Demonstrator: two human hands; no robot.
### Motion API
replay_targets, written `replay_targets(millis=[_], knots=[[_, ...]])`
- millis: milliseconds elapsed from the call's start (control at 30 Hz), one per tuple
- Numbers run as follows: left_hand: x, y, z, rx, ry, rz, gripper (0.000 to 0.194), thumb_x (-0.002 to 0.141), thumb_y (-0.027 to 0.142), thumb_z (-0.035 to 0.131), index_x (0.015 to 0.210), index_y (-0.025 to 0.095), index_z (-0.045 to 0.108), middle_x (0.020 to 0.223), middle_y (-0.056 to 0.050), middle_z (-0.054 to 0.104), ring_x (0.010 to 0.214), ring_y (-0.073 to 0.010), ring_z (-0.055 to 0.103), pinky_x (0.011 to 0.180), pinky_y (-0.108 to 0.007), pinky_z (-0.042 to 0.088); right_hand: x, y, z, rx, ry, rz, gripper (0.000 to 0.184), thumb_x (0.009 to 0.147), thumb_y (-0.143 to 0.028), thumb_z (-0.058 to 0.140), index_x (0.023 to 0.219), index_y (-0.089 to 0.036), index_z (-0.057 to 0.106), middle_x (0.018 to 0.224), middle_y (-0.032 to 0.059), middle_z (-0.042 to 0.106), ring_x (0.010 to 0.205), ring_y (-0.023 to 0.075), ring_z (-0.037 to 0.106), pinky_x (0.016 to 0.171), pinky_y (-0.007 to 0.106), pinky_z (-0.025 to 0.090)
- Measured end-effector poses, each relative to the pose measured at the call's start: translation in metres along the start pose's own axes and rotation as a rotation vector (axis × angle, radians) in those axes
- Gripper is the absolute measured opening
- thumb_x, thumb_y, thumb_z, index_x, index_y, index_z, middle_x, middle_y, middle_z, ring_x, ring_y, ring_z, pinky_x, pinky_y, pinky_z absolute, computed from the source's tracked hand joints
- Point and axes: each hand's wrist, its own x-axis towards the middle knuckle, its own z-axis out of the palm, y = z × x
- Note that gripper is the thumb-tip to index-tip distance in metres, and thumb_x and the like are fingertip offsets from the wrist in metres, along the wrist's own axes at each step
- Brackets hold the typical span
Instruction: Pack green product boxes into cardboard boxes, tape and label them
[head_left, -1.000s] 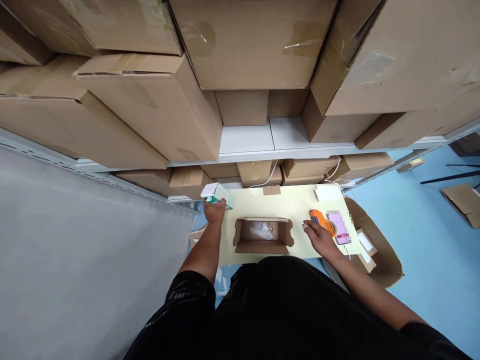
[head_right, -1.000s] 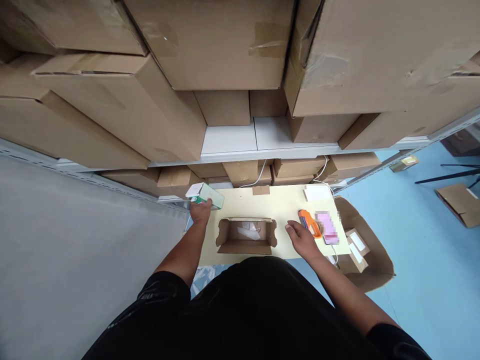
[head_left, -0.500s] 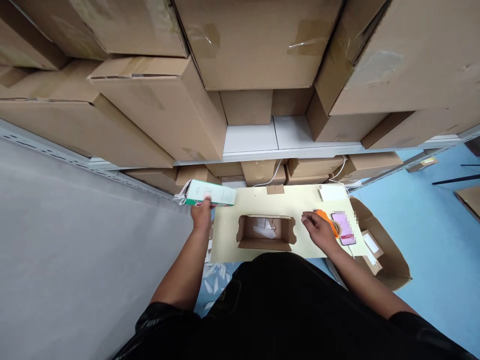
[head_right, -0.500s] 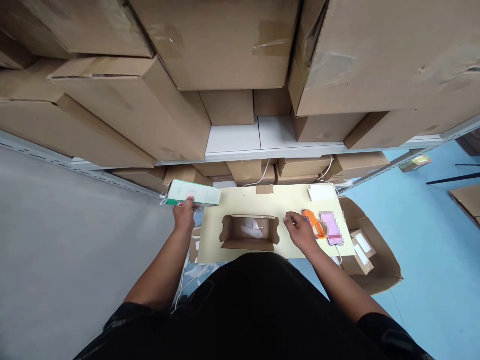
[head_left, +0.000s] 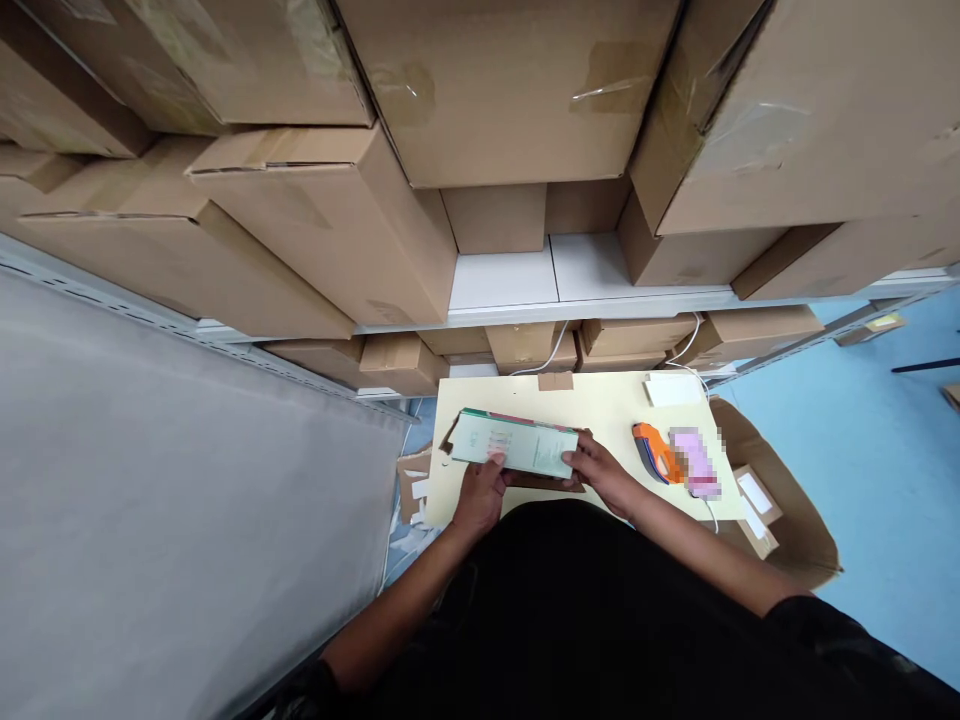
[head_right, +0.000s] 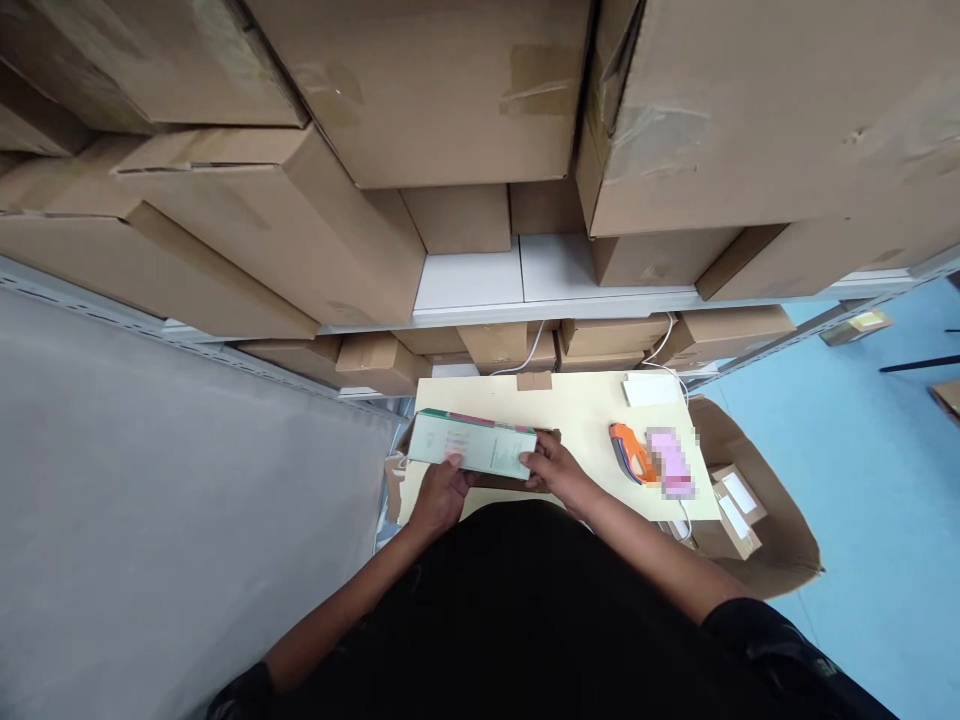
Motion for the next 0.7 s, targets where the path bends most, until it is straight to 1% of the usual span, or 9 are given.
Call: replay_targets(millis=[100,167,233,333,400,467,567,633,700], knots=[[0.004,-0.011,-0.013,-0.108,-0.226,-0.096,0.067,0.078,0.068,0.071,0.132,0.029,0.063,0.138,-0.013,0.065,0.129,-0.0352,0.06,0.101,-0.056,0.054,0.001,0.005,-0.017,0.018,0.072,0.053,0.049,0.08,-0.046,0.07,0.121,-0.02,0.066,0.093,0.0038,0.07,0.069,0.0182,0.065,0.062,0.032,0.056],[0.005,-0.013,-0.025,-0.141,-0.263,-0.158,0.07,0.076,0.071,0.073,0.131,0.028,0.064,0.144,-0.014,0.061,0.131,-0.0351,0.059,0.105,-0.056,0.052,-0.001,0.005,-0.029,0.003,0.087,0.06,0.045,0.081,-0.043,0.067,0.118,-0.018,0.067,0.085,0.003,0.07,0.064,0.0176,0.062,0.062,0.032,0.054],[0.006,-0.011,-0.035,-0.141,-0.21,-0.173,0.072,0.079,0.072,0.07,0.134,0.027,0.062,0.147,-0.015,0.059,0.132,-0.0348,0.058,0.107,-0.055,0.051,-0.004,0.005,-0.04,-0.039,0.095,0.042,0.043,0.08,-0.042,0.066,0.116,-0.018,0.068,0.084,0.0033,0.071,0.066,0.0182,0.062,0.063,0.032,0.053],[0.009,-0.002,-0.044,-0.077,-0.166,-0.13,0.071,0.085,0.07,0.065,0.141,0.026,0.056,0.145,-0.015,0.061,0.134,-0.0342,0.057,0.104,-0.05,0.052,-0.006,0.007,-0.047,-0.156,0.087,0.02,0.043,0.079,-0.042,0.066,0.114,-0.018,0.069,0.088,0.0044,0.071,0.075,0.02,0.063,0.064,0.031,0.051],[0.01,0.004,-0.047,-0.019,-0.147,-0.135,0.071,0.085,0.067,0.067,0.142,0.026,0.055,0.139,-0.014,0.064,0.131,-0.0337,0.059,0.1,-0.047,0.054,-0.007,0.01,-0.047,-0.22,0.068,0.024,0.042,0.078,-0.045,0.065,0.11,-0.018,0.07,0.086,0.0041,0.071,0.076,0.0204,0.062,0.064,0.03,0.05],[0.011,0.006,-0.049,-0.022,-0.099,-0.161,0.068,0.084,0.063,0.071,0.138,0.026,0.055,0.134,-0.013,0.067,0.125,-0.0326,0.063,0.095,-0.045,0.056,-0.006,0.014,-0.046,-0.241,0.051,0.023,0.04,0.077,-0.046,0.065,0.106,-0.019,0.071,0.086,0.0038,0.071,0.077,0.0204,0.062,0.065,0.03,0.049],[0.011,0.004,-0.054,-0.212,-0.019,-0.118,0.064,0.082,0.062,0.074,0.132,0.028,0.054,0.127,-0.01,0.069,0.116,-0.0299,0.068,0.092,-0.045,0.056,-0.005,0.017,-0.046,-0.207,0.053,0.008,0.039,0.077,-0.046,0.065,0.105,-0.019,0.071,0.089,0.0043,0.072,0.077,0.0205,0.062,0.066,0.03,0.049],[0.011,0.001,-0.059,-0.366,-0.001,-0.054,0.065,0.081,0.066,0.074,0.13,0.031,0.052,0.128,-0.009,0.067,0.113,-0.0291,0.069,0.092,-0.047,0.056,-0.006,0.014,-0.048,-0.178,0.061,0.006,0.039,0.077,-0.046,0.065,0.106,-0.019,0.071,0.09,0.0046,0.073,0.078,0.021,0.063,0.066,0.03,0.049],[0.011,-0.002,-0.062,-0.428,-0.009,-0.015,0.064,0.082,0.07,0.072,0.13,0.032,0.051,0.133,-0.009,0.065,0.114,-0.0291,0.068,0.093,-0.048,0.055,-0.007,0.01,-0.049,-0.172,0.063,0.004,0.038,0.077,-0.044,0.065,0.106,-0.02,0.071,0.089,0.0041,0.073,0.08,0.0214,0.064,0.067,0.03,0.049]])
